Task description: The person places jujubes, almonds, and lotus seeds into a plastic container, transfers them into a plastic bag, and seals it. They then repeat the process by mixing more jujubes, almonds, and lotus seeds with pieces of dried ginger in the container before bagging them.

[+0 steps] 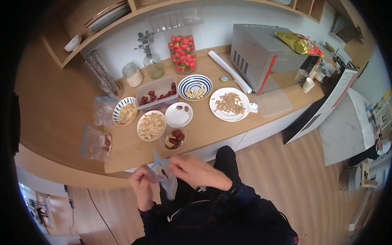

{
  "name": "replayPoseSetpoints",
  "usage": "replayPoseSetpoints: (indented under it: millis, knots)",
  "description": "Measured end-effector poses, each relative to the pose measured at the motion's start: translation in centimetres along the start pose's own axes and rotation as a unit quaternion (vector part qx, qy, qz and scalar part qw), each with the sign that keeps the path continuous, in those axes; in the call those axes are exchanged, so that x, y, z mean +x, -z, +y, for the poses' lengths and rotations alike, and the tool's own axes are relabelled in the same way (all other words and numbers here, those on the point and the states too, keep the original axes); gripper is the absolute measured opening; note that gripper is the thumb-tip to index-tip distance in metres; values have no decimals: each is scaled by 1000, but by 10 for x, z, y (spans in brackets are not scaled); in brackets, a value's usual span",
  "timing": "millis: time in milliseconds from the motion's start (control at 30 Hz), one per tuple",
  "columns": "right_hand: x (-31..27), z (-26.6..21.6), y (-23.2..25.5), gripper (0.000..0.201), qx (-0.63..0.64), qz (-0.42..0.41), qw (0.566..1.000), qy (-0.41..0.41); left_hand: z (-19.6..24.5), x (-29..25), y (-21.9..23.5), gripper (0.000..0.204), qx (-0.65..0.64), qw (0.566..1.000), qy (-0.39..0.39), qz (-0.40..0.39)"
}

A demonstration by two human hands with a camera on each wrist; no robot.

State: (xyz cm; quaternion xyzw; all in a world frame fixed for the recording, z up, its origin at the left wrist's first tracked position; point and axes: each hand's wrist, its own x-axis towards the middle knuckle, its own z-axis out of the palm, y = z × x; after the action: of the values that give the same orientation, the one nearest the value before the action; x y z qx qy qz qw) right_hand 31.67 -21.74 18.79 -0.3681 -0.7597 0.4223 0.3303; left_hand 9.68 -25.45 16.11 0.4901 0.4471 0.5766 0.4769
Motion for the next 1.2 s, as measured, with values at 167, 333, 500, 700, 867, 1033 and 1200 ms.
replayPoseSetpoints:
  millis: [167, 333, 500, 700, 867, 1033, 1200]
  knots:
    - [0, 15, 47, 19, -215, 73, 974, 3, 7, 12, 22, 18, -20, 999, -34, 35]
    - [13, -8, 39, 38, -210, 145, 949, 188, 6, 14, 12, 18, -53, 998, -40, 5]
    - [16, -6, 12, 62, -109, -60, 959, 255, 15, 14, 16, 18, -56, 996, -72, 13]
    - [27, -33, 5, 69, -85, -55, 992, 76, 10, 7, 19, 14, 30, 995, -88, 27]
    - [42, -27, -6, 44, -154, -116, 973, 123, 16, 3, 4, 7, 175, 980, -94, -25]
    - [46, -21, -6, 18, -159, -57, 979, 116, -11, 7, 32, 27, 143, 980, -136, 11]
    - [61, -25, -5, 16, -100, -11, 987, 126, -44, -2, 29, 52, 255, 963, -91, -13]
